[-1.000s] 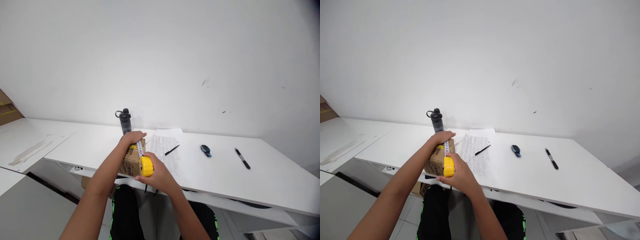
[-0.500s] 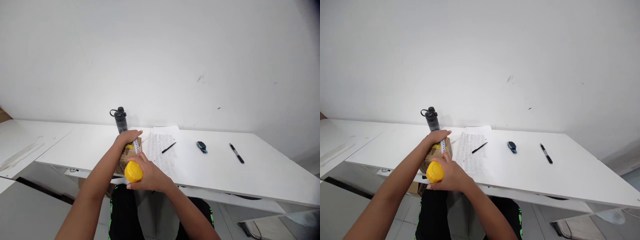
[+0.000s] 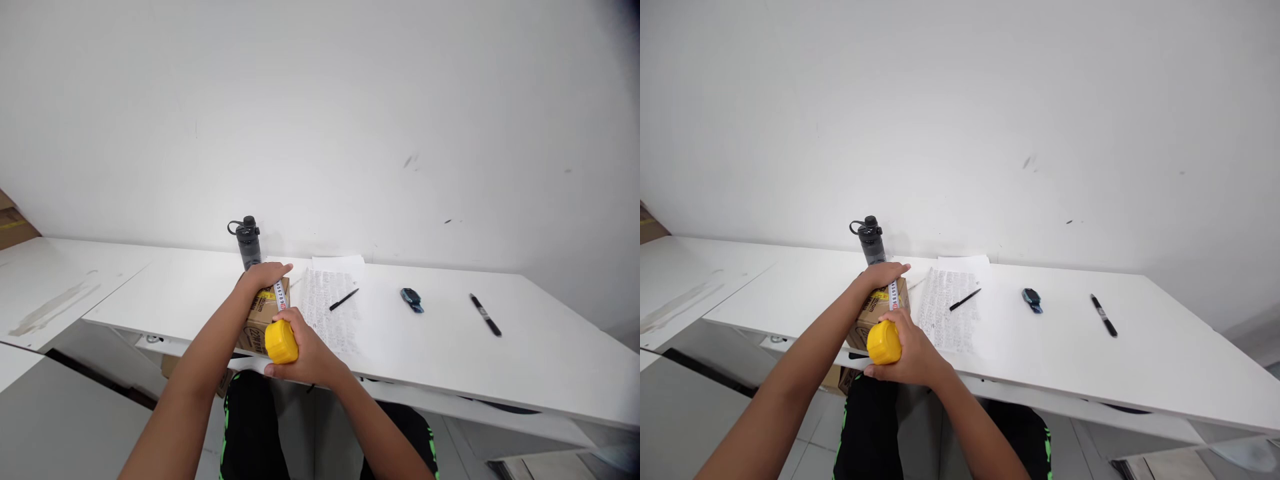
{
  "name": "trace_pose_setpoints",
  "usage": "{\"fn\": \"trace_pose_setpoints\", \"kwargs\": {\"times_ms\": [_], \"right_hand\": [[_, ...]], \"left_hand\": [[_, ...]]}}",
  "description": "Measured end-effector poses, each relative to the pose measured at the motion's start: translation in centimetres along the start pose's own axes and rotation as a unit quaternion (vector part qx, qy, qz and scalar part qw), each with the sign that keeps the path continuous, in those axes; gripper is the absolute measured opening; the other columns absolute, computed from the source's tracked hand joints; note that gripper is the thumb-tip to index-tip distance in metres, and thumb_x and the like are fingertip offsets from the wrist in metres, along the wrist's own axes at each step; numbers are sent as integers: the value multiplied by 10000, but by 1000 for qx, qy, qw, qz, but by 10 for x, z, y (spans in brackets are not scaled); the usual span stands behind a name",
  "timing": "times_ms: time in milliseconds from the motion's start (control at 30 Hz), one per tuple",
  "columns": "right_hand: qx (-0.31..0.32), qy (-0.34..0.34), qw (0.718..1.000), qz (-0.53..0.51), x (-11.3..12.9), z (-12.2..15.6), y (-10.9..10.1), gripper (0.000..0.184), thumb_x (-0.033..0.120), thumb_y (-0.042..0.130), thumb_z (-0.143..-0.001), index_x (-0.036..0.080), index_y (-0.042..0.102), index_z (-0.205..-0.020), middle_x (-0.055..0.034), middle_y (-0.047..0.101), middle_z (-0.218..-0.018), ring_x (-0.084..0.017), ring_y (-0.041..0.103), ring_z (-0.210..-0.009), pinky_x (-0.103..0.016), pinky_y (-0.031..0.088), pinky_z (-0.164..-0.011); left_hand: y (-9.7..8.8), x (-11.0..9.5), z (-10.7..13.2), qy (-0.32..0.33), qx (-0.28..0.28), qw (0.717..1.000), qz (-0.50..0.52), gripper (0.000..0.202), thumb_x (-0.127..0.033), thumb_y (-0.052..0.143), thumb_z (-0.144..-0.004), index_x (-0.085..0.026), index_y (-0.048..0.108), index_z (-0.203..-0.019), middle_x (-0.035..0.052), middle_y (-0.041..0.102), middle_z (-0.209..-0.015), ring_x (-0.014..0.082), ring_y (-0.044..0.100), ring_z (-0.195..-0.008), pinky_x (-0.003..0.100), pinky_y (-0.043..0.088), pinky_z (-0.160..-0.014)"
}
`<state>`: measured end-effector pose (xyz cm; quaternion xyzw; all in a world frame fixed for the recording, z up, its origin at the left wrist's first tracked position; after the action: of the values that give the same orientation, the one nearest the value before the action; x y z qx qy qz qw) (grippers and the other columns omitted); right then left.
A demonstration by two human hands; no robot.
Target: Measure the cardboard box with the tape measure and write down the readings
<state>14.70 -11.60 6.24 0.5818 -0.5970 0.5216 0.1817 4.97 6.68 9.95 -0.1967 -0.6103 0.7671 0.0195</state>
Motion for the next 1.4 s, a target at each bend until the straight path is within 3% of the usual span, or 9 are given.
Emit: {"fn": "trace_pose_setpoints", "kwargs": {"times_ms": [300,567,800,1400], "right_hand": [[-5,-3,1000,0,-3,1,1,840,492,810,-605,299,362,-1289,-79,411,-1268,-268,479,-1120,-390,429,-892],[-3,2,1000,-7,1,0,-1,824,476,806,-609,290,351,-1270,-73,408,-1266,-239,495,-1062,-370,438,-870],[-5,0,1000,-15,2,0,-1,806,469,800,-618,287,348,-1261,-67,434,-1229,-222,513,-999,-365,442,-848],[-10,-15,999,-46,0,1,0,793,443,805,-624,292,339,-1247,-61,431,-1209,-213,509,-990,-347,439,-834]], "left_hand": [[-4,-9,4,33,5,999,-14,671,-702,212,-847,-197,637,-966,105,676,-1112,286,632,-972,358,467,-819],[-2,-10,3,26,9,999,-24,714,-721,182,-836,-206,635,-1033,104,638,-1210,298,601,-1067,378,444,-882],[-4,-10,5,15,2,1000,-20,664,-692,217,-848,-204,646,-987,106,690,-1091,296,626,-1014,363,460,-857],[-6,-13,8,13,5,1000,-4,704,-736,227,-821,-199,646,-996,112,693,-1069,305,633,-985,371,472,-827]]}}
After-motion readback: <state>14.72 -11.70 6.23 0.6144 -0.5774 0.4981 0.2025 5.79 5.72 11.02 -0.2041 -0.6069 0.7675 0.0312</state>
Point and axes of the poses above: each hand's wrist, its own z-axis away from the middle knuckle, its own y-axis out of the palm, x = y × z, the point moved 5 cm from there along -z, towards the middle knuckle
